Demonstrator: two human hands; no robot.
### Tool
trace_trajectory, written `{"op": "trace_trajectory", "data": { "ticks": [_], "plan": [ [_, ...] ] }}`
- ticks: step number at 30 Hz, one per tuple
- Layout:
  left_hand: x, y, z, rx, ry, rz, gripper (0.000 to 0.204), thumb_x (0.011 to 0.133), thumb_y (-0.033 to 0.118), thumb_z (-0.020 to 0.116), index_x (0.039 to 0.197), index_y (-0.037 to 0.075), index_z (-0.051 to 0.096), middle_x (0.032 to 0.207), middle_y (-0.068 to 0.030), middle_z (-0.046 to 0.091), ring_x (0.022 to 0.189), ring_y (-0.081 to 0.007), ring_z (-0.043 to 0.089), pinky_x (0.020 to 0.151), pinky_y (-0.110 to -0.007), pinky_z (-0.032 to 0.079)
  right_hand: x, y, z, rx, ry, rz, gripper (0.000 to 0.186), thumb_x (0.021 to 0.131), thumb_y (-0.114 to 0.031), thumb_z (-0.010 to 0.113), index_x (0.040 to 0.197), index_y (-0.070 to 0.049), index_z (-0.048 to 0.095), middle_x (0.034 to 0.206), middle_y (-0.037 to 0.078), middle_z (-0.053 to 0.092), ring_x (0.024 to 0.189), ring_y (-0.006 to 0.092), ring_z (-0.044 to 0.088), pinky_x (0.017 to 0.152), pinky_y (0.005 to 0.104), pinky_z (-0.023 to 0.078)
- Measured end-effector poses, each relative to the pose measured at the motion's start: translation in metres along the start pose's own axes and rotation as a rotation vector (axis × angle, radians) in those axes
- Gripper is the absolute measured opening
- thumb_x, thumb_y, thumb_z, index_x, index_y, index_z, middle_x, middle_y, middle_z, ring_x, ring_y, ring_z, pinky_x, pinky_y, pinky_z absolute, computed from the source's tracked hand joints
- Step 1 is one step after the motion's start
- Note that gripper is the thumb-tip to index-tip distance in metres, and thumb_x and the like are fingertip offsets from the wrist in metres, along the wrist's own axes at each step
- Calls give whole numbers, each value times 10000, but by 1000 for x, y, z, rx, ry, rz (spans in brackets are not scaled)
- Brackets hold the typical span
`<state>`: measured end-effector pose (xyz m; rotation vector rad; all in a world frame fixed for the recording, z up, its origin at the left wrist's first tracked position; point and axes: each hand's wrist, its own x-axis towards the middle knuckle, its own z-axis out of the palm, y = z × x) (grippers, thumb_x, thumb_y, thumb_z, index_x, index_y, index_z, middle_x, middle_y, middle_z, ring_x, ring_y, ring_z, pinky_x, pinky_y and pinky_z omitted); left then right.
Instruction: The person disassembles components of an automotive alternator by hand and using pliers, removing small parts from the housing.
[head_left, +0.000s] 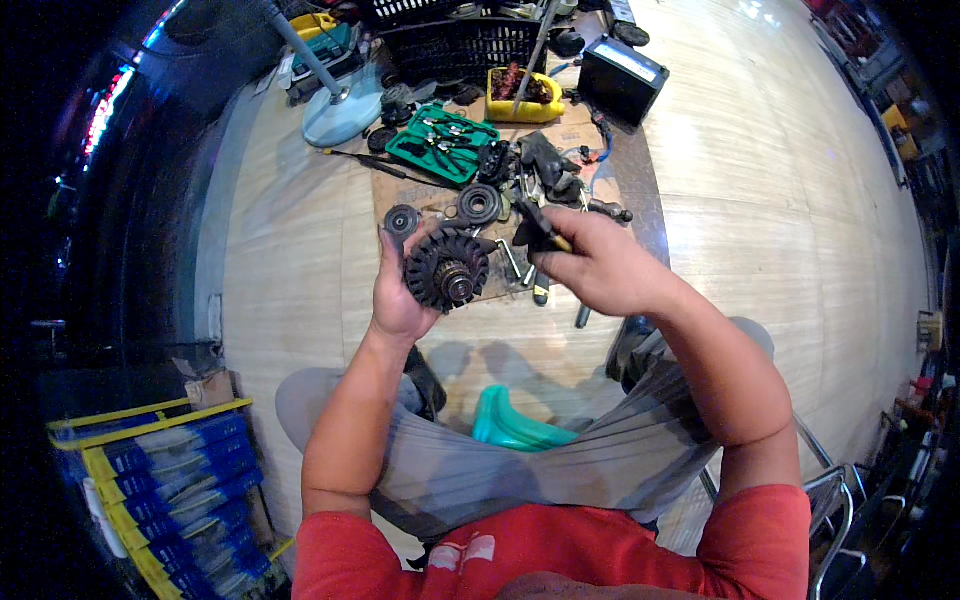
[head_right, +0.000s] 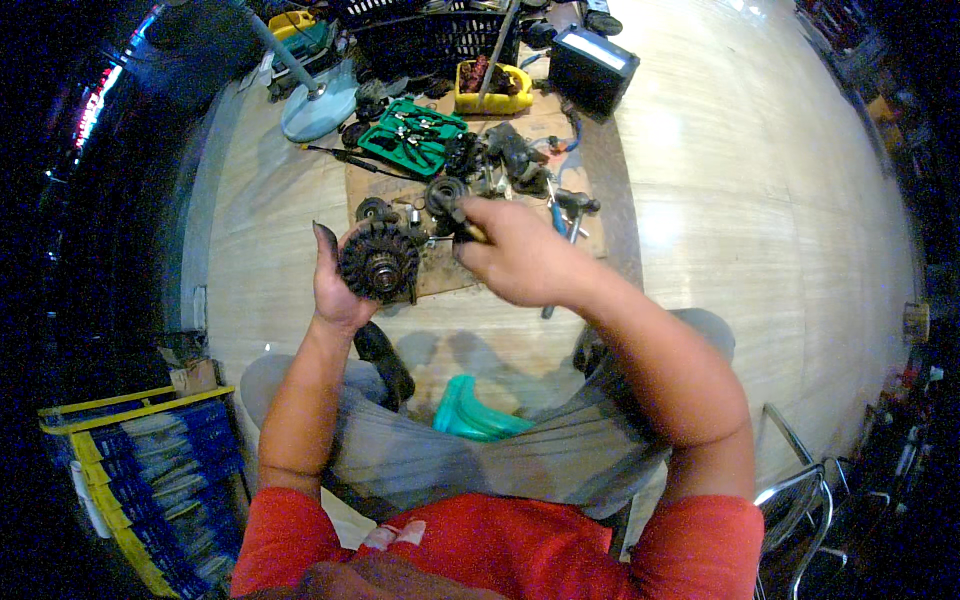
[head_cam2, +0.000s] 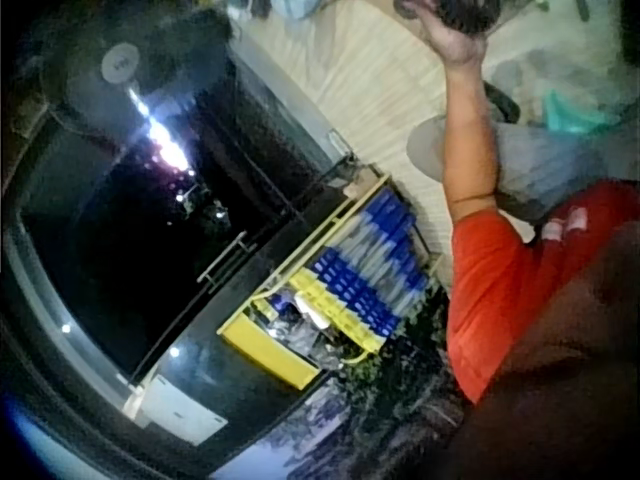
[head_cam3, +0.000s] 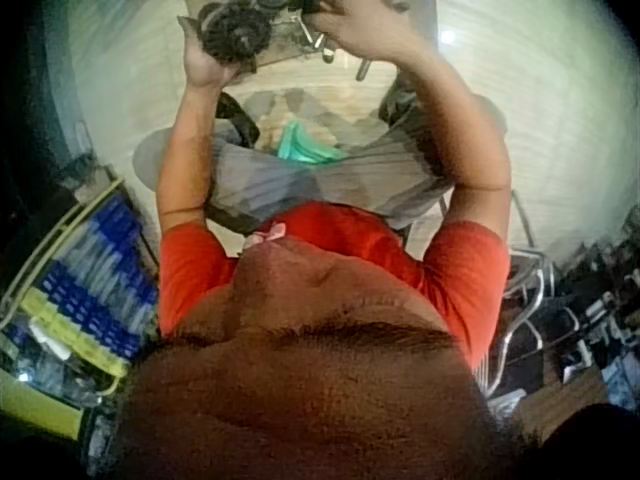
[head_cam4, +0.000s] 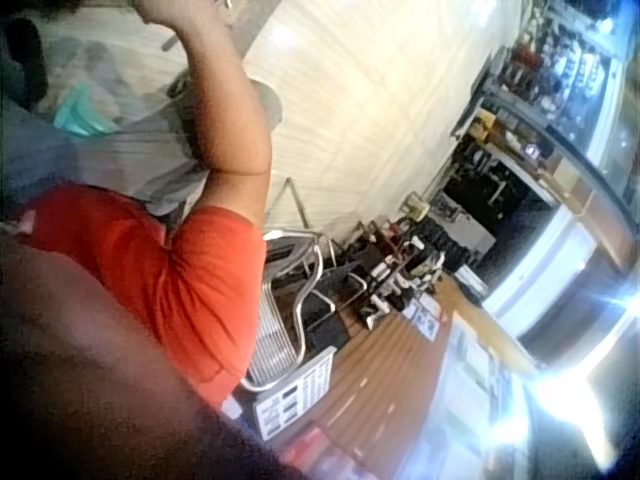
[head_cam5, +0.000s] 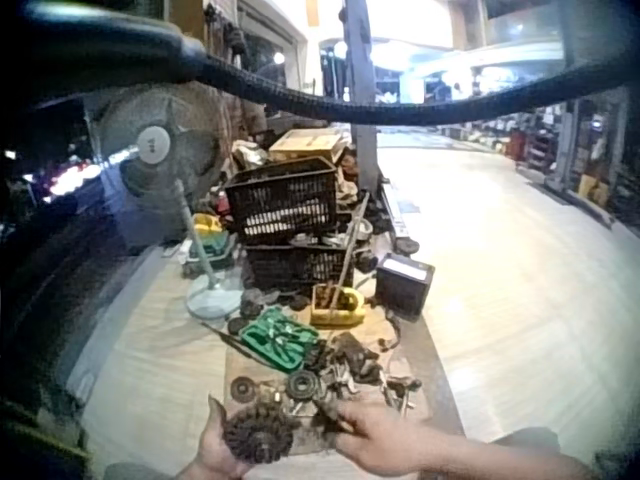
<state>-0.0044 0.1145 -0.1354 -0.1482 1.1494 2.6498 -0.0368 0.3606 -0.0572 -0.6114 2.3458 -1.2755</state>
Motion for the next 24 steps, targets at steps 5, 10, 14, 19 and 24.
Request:
{"op": "trace_trajectory", "data": {
  "ticks": [5, 10, 14, 19, 24],
  "plan": [
    [-2, -1, -5, 21, 55, -25, 874, 919, 720, 264, 1296, -31, 507, 1229, -171, 611, 1115, -306, 602, 987, -439, 473, -4, 1, 16, -225, -69, -170, 253, 830, -114, 550, 1022, 51, 535, 911, 279, 619, 939, 459, 589, 845, 522, 470],
    [-5, 0, -12, 62, 27, -29, 894, 932, 705, 238, 1332, -60, 468, 1296, -173, 572, 1168, -295, 575, 1024, -428, 446, -2, 2, 18, -276, -23, -166, 230, 804, -107, 572, 976, 42, 538, 904, 271, 613, 916, 456, 587, 820, 514, 471],
    [-7, 3, -21, 84, -47, -40, 861, 954, 671, 227, 1339, -62, 462, 1305, -173, 567, 1180, -289, 570, 1038, -425, 432, 3, 2, 15, -277, -87, -125, 217, 786, -116, 562, 924, 51, 540, 876, 276, 615, 891, 464, 592, 811, 527, 473],
    [-10, 4, -28, 81, -44, -59, 735, 999, 566, 259, 1329, -57, 466, 1260, -175, 591, 1142, -280, 591, 1010, -409, 453, 6, 1, 18, -261, -121, -120, 219, 794, -131, 558, 923, 45, 546, 884, 271, 616, 892, 464, 591, 809, 522, 474],
    [-12, 4, -20, 122, -26, -84, 547, 1031, 393, 339, 1295, -61, 492, 1188, -158, 625, 1058, -232, 627, 936, -359, 500, 7, 3, 20, -200, -192, -136, 255, 815, -132, 570, 1003, 39, 547, 925, 263, 612, 909, 450, 592, 809, 503, 475]
  ]
}}
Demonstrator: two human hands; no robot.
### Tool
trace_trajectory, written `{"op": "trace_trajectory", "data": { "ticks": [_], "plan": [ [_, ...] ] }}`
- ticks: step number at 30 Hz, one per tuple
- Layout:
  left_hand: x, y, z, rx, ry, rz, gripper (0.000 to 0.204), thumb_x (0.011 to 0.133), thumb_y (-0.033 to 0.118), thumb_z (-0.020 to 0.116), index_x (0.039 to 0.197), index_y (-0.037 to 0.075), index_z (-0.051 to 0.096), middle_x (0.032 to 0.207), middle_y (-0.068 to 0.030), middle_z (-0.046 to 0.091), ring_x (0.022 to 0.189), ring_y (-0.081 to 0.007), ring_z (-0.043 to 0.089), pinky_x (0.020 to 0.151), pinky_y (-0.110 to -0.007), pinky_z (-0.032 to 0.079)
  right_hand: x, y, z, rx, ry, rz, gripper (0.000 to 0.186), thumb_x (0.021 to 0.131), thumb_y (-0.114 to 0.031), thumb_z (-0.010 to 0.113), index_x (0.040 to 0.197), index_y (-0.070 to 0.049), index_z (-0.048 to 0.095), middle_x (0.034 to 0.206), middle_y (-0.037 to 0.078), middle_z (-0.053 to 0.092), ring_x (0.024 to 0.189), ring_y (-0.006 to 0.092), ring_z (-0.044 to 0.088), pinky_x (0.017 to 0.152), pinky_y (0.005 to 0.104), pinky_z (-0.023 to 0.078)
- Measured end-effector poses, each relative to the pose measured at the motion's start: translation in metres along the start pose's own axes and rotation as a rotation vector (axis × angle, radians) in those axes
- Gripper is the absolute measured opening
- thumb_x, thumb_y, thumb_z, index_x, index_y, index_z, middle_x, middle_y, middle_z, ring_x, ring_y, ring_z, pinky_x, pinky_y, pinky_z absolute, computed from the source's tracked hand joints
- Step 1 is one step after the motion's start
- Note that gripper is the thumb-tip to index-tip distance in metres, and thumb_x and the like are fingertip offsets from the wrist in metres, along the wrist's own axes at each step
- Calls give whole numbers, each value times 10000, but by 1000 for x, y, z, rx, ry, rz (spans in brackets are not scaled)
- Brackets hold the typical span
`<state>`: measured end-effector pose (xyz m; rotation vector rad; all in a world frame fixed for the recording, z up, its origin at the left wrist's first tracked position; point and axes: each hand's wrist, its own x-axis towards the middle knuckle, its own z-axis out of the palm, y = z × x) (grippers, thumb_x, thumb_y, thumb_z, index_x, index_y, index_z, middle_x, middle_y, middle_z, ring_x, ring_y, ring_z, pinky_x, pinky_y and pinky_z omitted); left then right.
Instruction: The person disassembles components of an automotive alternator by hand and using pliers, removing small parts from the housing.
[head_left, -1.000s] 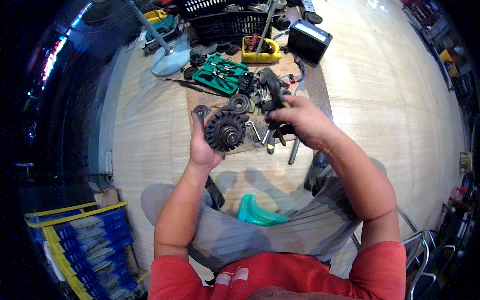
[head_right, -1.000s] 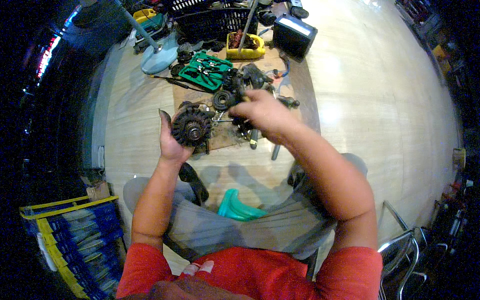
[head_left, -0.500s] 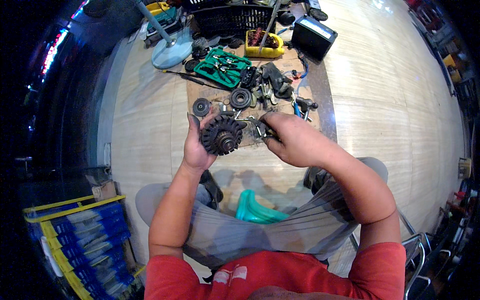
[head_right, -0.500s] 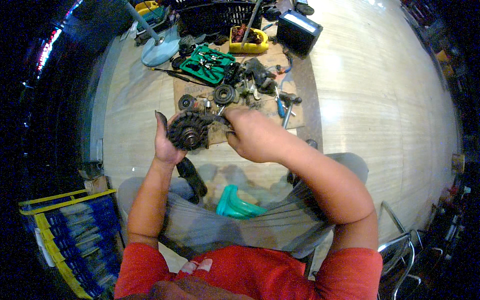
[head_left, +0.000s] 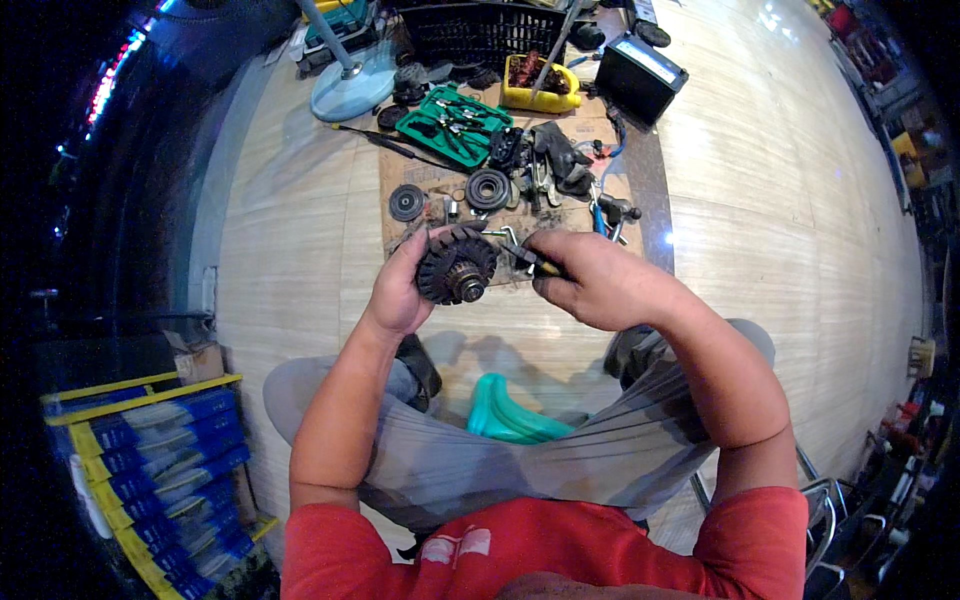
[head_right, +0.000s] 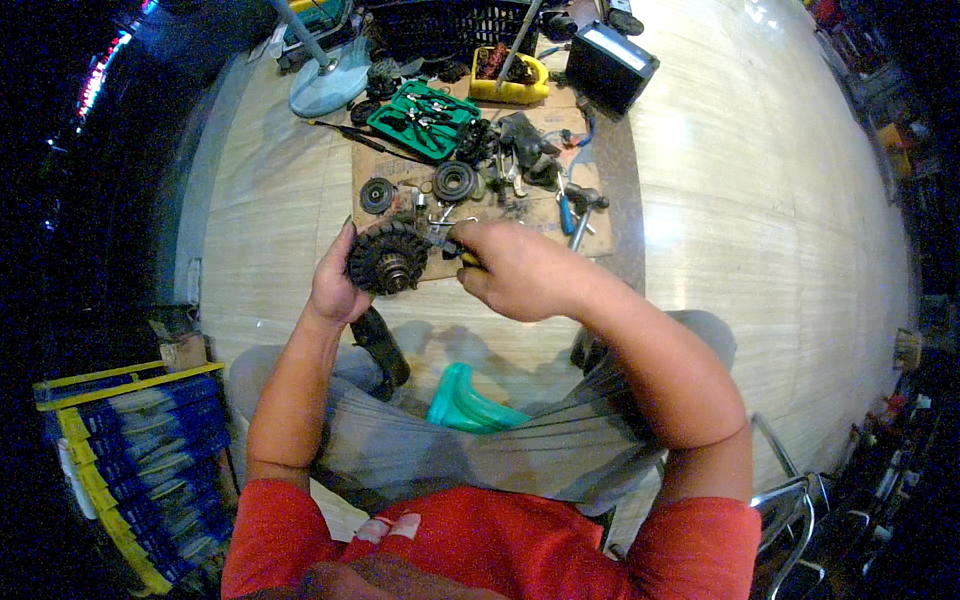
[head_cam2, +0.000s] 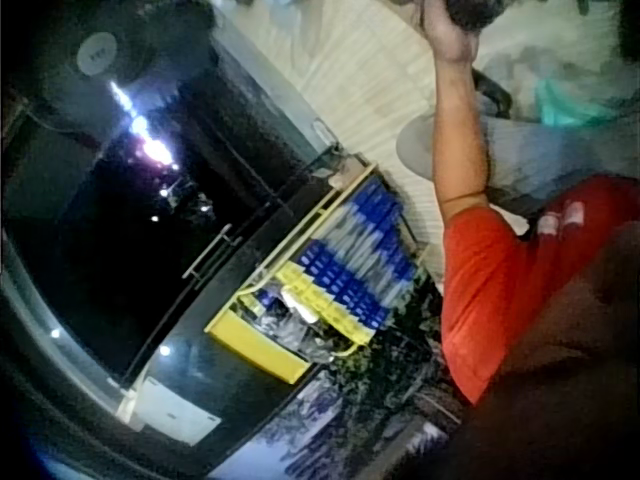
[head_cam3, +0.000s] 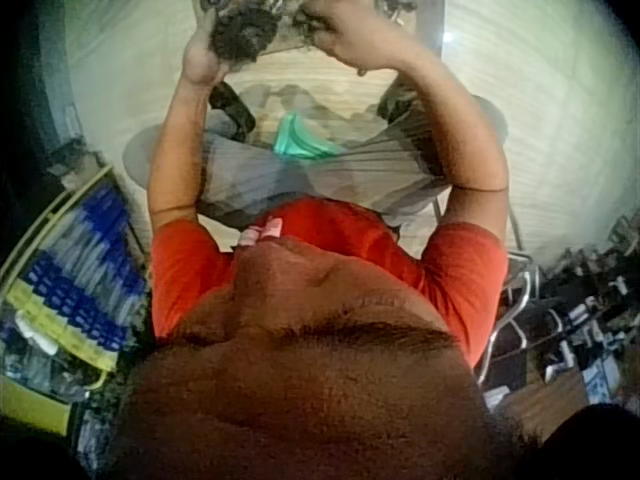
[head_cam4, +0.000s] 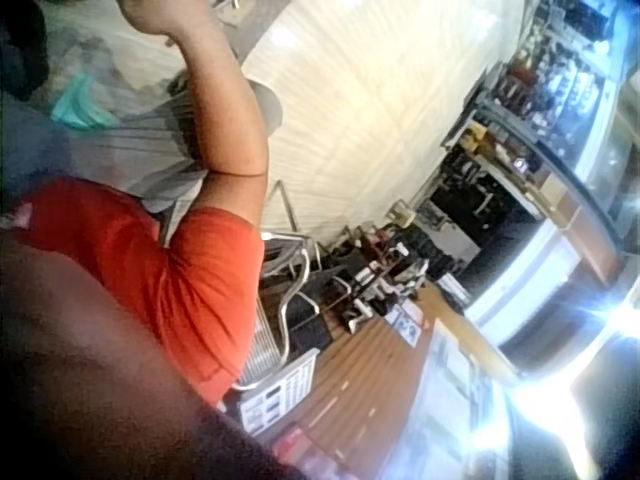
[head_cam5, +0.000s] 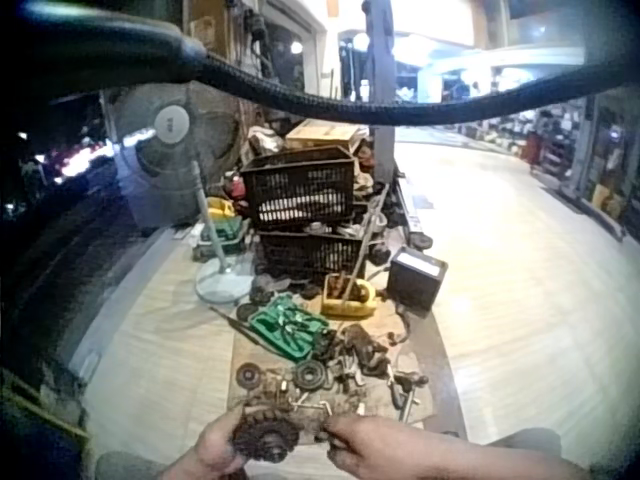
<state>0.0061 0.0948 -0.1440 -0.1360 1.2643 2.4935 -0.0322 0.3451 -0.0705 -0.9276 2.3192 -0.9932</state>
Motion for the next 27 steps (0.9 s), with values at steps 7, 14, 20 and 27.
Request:
{"op": "trace_trajectory", "data": {
  "ticks": [7, 14, 20, 27],
  "plan": [
    [1, 0, -3, 127, -23, -23, 419, 1027, 276, 400, 1256, -43, 547, 1141, -125, 650, 1010, -180, 635, 897, -320, 504, -1, -3, 5, -186, -77, -19, 285, 804, -95, 590, 1056, 25, 537, 956, 232, 574, 950, 422, 583, 822, 485, 479],
    [3, 1, 1, 275, -111, -82, 457, 1006, 321, 436, 1279, -34, 526, 1131, -128, 653, 987, -214, 649, 879, -351, 517, 0, 1, 9, -272, -41, -66, 213, 772, -69, 554, 948, 50, 567, 911, 243, 602, 912, 419, 607, 817, 482, 501],
    [2, 2, 9, 315, -103, -77, 444, 1012, 308, 439, 1278, -37, 524, 1133, -135, 652, 992, -212, 648, 880, -348, 515, 0, 4, 14, -328, -10, -74, 176, 773, -76, 559, 901, 42, 587, 898, 230, 608, 895, 398, 614, 807, 469, 505],
    [4, 0, 6, 354, -97, -87, 437, 1016, 302, 434, 1277, -37, 523, 1138, -129, 651, 1012, -206, 641, 887, -341, 510, 0, 3, 18, -347, 8, -49, 175, 763, -79, 571, 890, 39, 595, 897, 229, 611, 891, 394, 616, 806, 461, 508]
  ]
}}
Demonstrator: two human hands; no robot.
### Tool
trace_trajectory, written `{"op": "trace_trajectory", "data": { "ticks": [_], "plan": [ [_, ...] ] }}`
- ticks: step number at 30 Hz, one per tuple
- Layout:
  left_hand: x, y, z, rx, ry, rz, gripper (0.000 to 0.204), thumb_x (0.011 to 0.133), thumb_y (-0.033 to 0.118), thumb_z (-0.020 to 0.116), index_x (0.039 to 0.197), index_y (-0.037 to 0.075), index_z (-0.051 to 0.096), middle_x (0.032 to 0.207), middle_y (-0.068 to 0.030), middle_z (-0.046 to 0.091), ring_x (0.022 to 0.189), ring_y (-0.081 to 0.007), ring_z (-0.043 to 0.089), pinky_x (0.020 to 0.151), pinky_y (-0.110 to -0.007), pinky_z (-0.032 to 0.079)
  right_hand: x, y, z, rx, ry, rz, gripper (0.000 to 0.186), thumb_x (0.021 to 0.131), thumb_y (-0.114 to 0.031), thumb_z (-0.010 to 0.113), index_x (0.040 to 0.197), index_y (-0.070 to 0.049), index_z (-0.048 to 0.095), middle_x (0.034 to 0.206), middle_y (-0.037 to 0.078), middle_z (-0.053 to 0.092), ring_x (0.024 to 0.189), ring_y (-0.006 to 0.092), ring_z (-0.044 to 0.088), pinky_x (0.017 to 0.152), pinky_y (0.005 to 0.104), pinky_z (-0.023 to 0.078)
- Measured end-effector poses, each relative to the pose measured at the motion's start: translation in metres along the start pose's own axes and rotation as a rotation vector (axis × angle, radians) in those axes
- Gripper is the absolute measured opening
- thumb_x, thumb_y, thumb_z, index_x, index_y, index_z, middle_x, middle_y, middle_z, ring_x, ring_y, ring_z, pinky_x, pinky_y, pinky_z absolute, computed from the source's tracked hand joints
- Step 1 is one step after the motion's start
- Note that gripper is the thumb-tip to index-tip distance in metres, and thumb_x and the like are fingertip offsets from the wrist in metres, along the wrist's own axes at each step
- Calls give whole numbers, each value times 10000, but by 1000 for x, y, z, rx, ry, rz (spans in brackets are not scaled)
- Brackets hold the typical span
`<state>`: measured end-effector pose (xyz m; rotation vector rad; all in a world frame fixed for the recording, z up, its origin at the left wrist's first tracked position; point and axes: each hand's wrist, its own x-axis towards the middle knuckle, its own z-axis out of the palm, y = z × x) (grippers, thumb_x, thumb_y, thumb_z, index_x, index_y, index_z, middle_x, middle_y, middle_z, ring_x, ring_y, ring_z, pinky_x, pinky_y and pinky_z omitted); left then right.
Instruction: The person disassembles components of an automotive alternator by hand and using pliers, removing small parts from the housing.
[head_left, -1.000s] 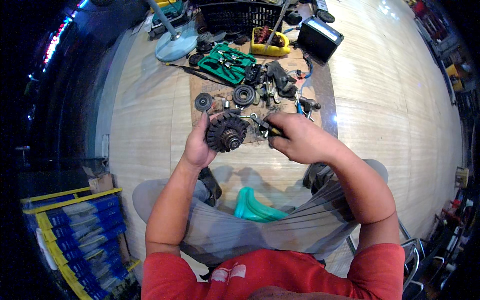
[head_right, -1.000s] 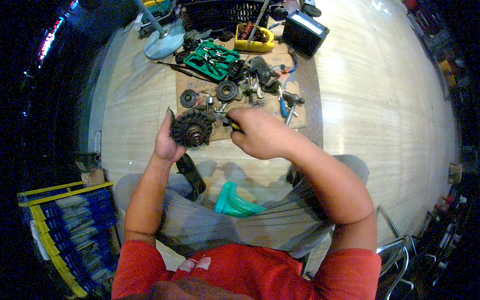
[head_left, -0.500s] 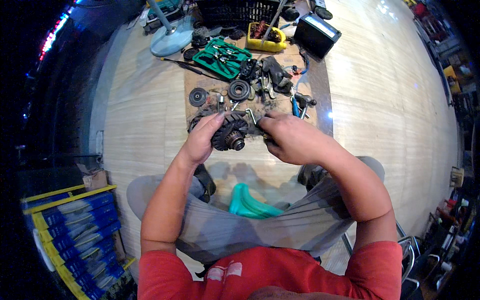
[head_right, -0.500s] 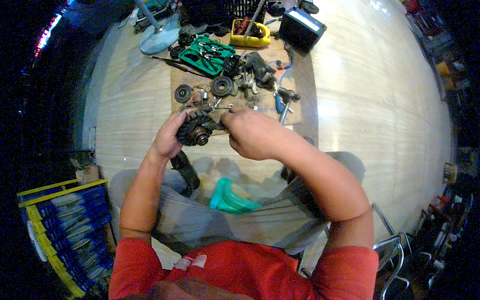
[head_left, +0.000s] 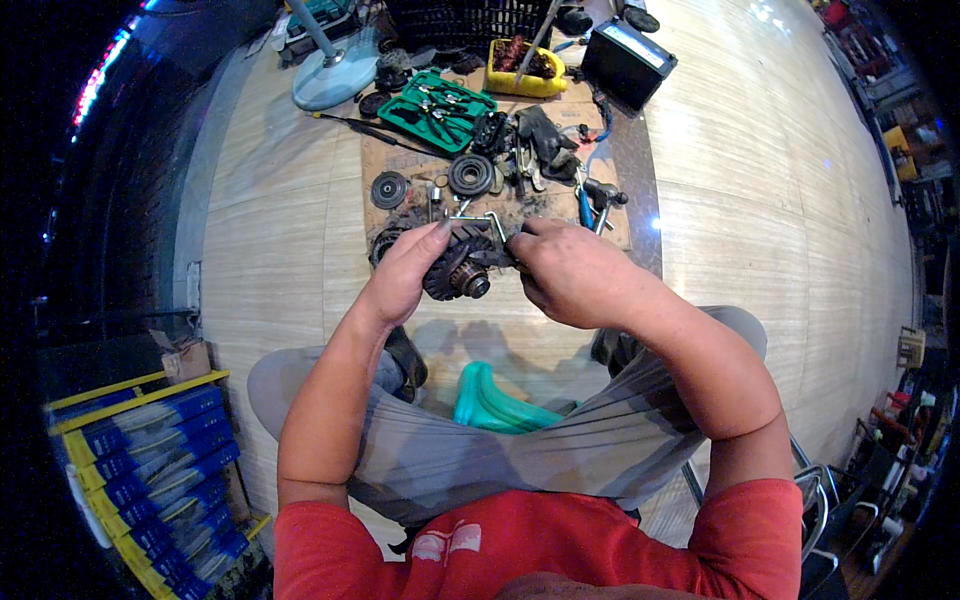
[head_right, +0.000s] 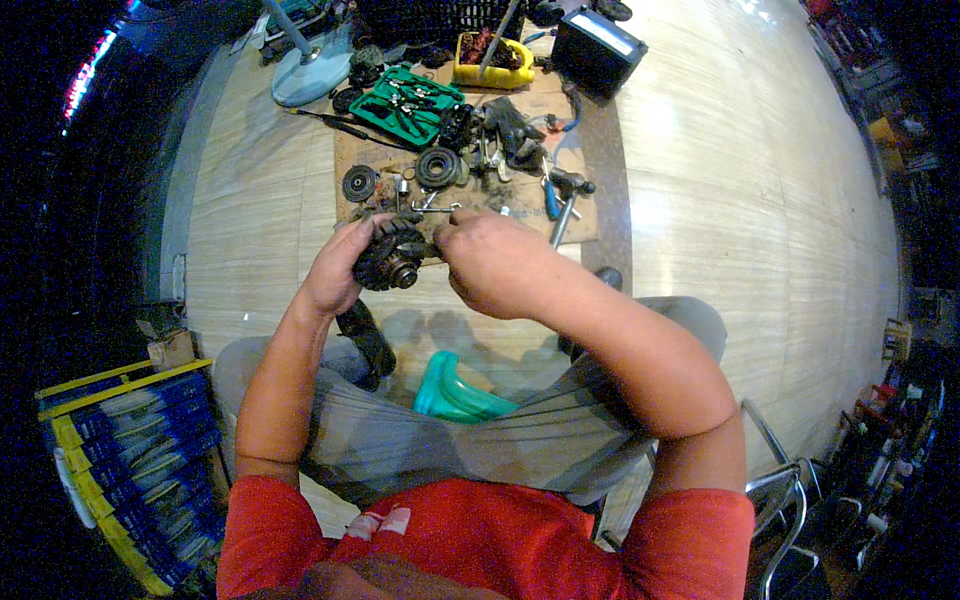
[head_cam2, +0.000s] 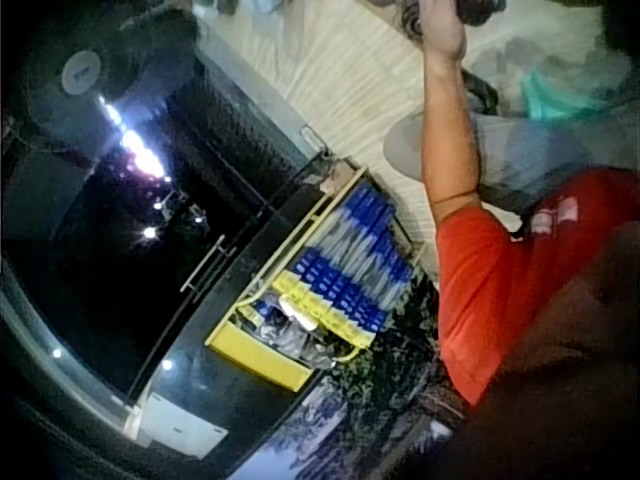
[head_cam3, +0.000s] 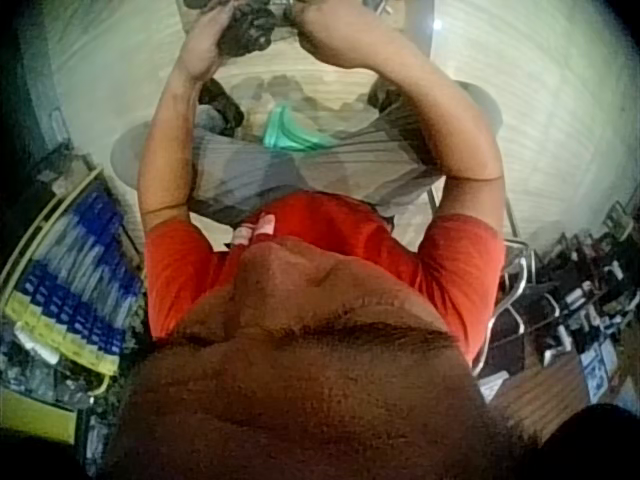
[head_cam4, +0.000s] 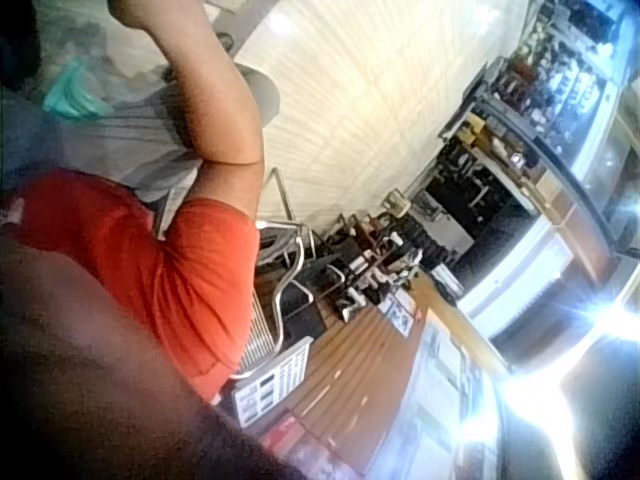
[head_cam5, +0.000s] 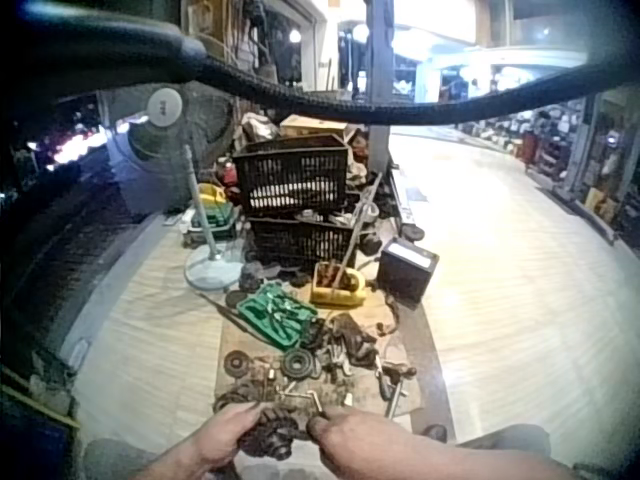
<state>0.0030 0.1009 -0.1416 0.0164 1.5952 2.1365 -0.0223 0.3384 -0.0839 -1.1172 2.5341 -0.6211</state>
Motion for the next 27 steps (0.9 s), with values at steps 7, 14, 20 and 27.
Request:
{"op": "trace_trajectory", "data": {
  "ticks": [7, 14, 20, 27],
  "plan": [
    [0, 0, 2, 52, 20, -3, 424, 1018, 293, 427, 1267, -32, 540, 1121, -108, 654, 1002, -181, 632, 892, -322, 496, 0, -3, 1, -41, 0, 15, 174, 758, -84, 580, 885, 31, 613, 886, 211, 620, 884, 383, 628, 787, 450, 521],
    [0, 3, 4, 183, 22, 6, 444, 1028, 321, 406, 1263, -30, 544, 1095, -103, 659, 983, -172, 632, 884, -314, 495, 1, -5, 8, -122, 8, 31, 160, 764, -79, 577, 879, 24, 621, 885, 198, 624, 870, 364, 640, 763, 444, 533],
    [0, -2, 6, -37, 70, -28, 449, 1040, 328, 375, 1233, -32, 562, 1094, -106, 663, 960, -157, 638, 873, -299, 504, 1, -2, 9, -41, 47, -7, 157, 759, -93, 587, 865, 18, 620, 870, 199, 616, 860, 366, 633, 760, 444, 529],
    [1, -6, 4, -139, 73, -7, 446, 1046, 314, 367, 1242, -44, 549, 1088, -103, 662, 941, -149, 642, 860, -290, 509, 0, -4, 7, -43, 62, 4, 150, 762, -93, 592, 860, 19, 613, 867, 204, 609, 848, 375, 625, 757, 453, 518]
  ]
}}
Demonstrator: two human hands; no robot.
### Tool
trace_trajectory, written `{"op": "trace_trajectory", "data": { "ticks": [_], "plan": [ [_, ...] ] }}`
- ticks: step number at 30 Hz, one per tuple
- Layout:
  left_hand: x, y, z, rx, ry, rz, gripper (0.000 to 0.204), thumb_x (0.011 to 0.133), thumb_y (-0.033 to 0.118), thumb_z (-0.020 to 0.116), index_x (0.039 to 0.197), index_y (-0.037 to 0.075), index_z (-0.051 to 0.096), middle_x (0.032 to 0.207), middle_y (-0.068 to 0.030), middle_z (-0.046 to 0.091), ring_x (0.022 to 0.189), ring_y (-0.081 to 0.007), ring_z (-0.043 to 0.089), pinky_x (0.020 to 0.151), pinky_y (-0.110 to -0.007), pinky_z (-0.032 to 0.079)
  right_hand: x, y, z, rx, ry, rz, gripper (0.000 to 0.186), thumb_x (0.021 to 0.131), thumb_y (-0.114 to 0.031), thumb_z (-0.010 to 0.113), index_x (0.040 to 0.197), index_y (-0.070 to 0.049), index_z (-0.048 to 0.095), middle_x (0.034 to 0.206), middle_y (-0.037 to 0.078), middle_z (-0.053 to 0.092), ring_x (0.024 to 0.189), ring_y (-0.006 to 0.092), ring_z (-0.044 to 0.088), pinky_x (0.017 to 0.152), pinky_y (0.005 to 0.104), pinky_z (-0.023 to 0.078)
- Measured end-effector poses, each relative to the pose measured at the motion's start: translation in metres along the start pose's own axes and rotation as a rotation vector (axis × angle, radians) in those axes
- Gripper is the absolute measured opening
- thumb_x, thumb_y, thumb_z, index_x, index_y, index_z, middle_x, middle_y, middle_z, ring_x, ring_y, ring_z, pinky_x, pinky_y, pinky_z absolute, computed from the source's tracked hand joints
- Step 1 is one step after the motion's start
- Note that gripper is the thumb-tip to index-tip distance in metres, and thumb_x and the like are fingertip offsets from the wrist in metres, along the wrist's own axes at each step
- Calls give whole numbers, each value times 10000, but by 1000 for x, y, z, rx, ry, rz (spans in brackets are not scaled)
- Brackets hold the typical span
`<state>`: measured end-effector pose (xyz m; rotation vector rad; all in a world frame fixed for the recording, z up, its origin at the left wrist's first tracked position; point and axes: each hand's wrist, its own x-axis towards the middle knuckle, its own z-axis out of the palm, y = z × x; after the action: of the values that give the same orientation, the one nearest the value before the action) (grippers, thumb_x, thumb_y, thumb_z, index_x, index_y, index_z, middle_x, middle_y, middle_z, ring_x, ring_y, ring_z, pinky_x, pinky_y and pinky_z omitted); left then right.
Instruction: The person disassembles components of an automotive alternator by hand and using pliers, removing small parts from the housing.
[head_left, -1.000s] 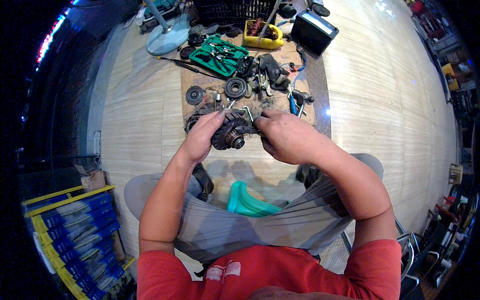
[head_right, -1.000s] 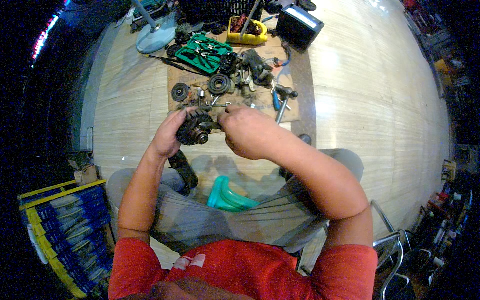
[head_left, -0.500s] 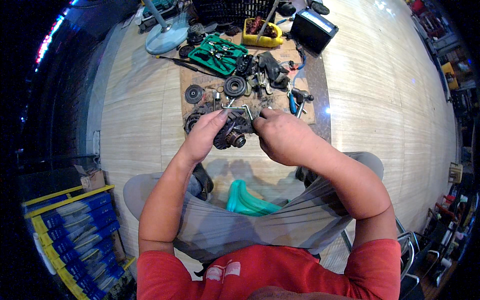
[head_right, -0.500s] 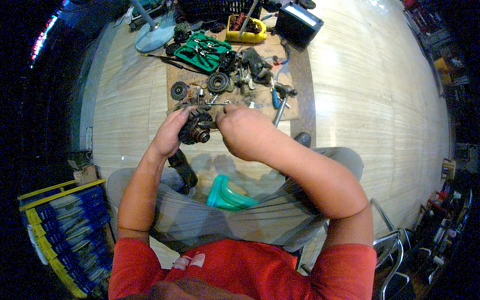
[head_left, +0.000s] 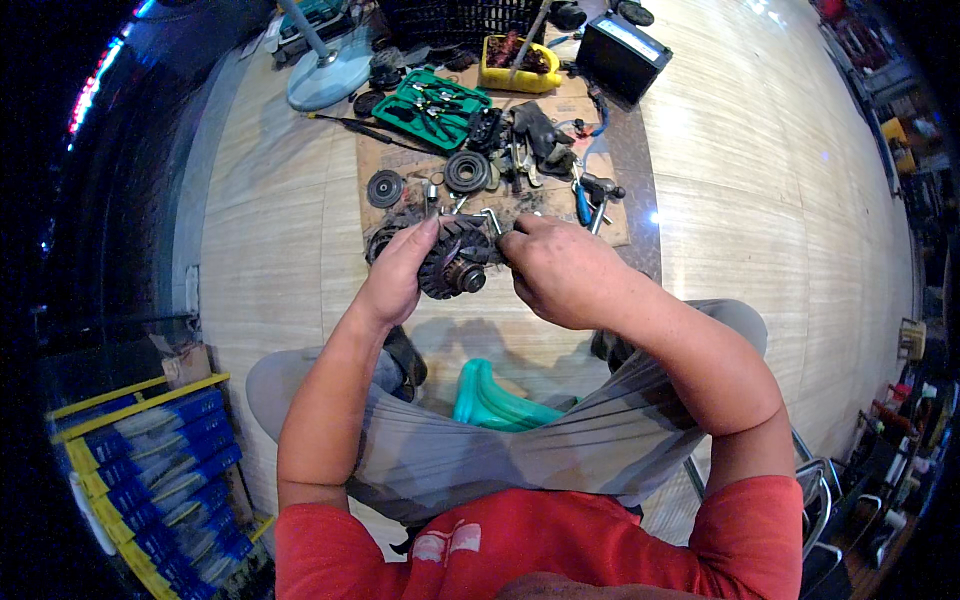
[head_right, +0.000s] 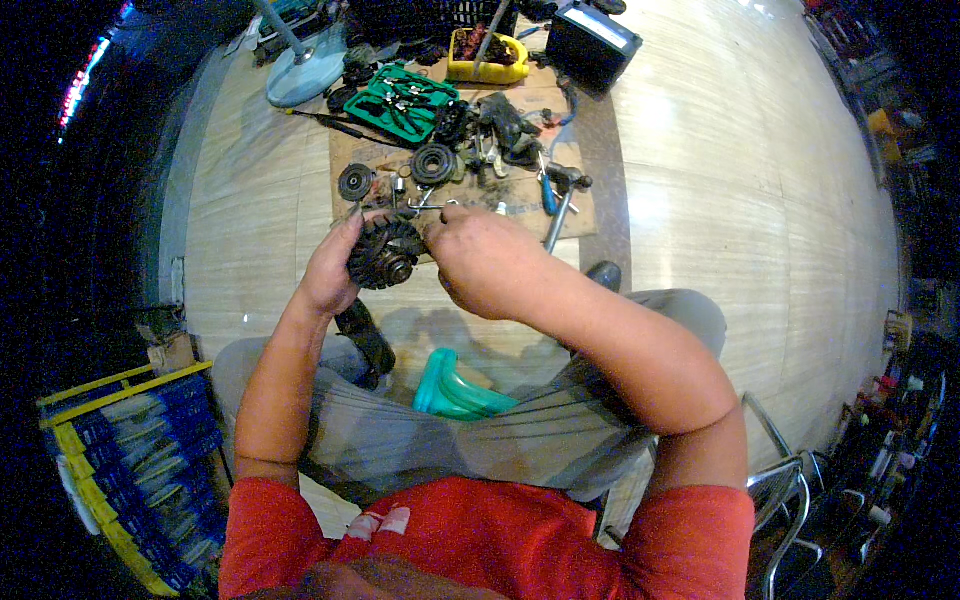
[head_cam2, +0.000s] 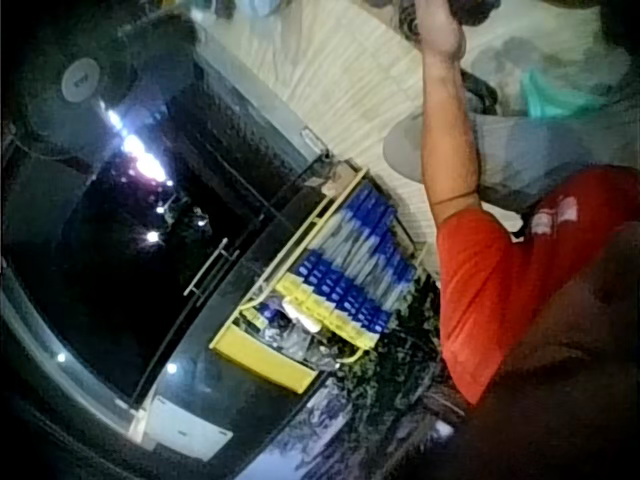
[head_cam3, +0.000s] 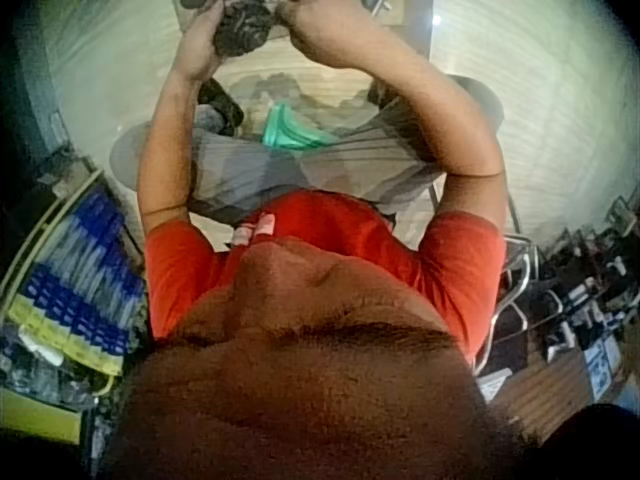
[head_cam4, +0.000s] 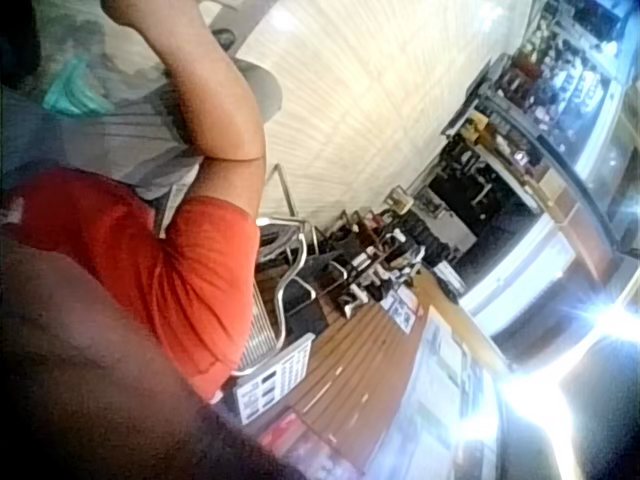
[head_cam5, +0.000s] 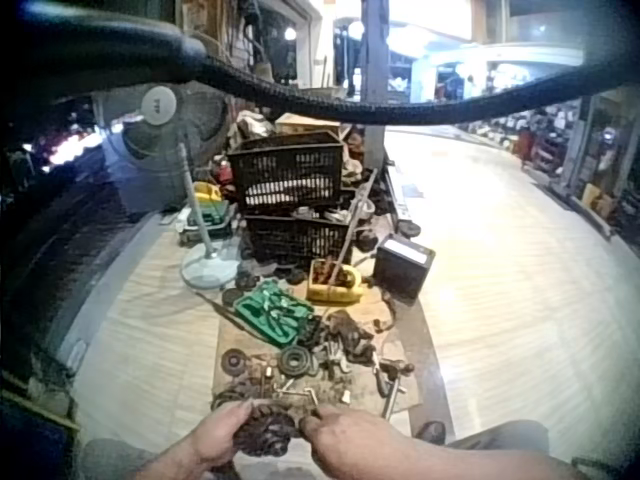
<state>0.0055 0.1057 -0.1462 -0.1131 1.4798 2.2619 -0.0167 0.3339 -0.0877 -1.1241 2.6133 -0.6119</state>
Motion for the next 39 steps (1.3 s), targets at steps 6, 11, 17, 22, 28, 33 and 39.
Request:
{"op": "trace_trajectory", "data": {
  "ticks": [6, 11, 17, 22, 28, 33, 39],
  "plan": [
    [3, -2, 1, 173, -4, 50, 434, 1040, 318, 400, 1253, -29, 548, 1097, -71, 644, 976, -120, 593, 882, -270, 463, 0, -2, 1, -5, -41, 73, 148, 791, -96, 576, 866, 30, 596, 864, 213, 596, 847, 392, 615, 775, 471, 497],
    [1, 0, 5, 281, 11, 62, 446, 1040, 328, 398, 1256, -33, 546, 1114, -59, 631, 987, -107, 572, 892, -265, 446, -1, -2, 7, -4, -17, 91, 137, 802, -97, 563, 852, 25, 600, 845, 206, 598, 852, 387, 616, 781, 465, 496],
    [0, -4, -3, 53, 31, -23, 475, 1038, 355, 391, 1265, -37, 535, 1116, -99, 647, 988, -156, 618, 886, -289, 489, 4, 3, 7, -49, 11, -16, 114, 799, -104, 576, 840, -2, 607, 826, 173, 598, 791, 361, 627, 711, 458, 513],
    [-1, 1, -1, -126, -50, -74, 483, 1039, 364, 373, 1274, -30, 523, 1139, -132, 649, 1003, -194, 646, 875, -322, 527, 4, 8, 2, -75, 49, -75, 99, 788, -108, 593, 837, -22, 605, 798, 145, 589, 763, 346, 628, 672, 448, 516],
    [-1, 5, 1, -116, -90, -54, 439, 1036, 308, 375, 1276, -28, 522, 1160, -128, 643, 1016, -183, 639, 888, -320, 517, 6, 5, -6, -109, 44, -87, 119, 792, -114, 579, 850, -22, 626, 830, 168, 628, 784, 355, 651, 678, 464, 531],
    [0, 4, -2, -43, -42, -37, 399, 1021, 245, 400, 1276, -31, 535, 1160, -115, 644, 1020, -162, 626, 902, -300, 495, 8, 8, -11, 18, -76, -39, 130, 746, -113, 625, 836, -19, 622, 802, 172, 620, 796, 362, 640, 694, 462, 519],
    [0, 6, -2, 24, -28, -25, 390, 1010, 224, 411, 1256, -39, 562, 1150, -113, 648, 1016, -149, 619, 911, -288, 481, 7, 13, -11, 70, -44, -103, 125, 738, -109, 617, 823, -19, 639, 817, 190, 649, 786, 383, 650, 702, 482, 529]
  ]
}}
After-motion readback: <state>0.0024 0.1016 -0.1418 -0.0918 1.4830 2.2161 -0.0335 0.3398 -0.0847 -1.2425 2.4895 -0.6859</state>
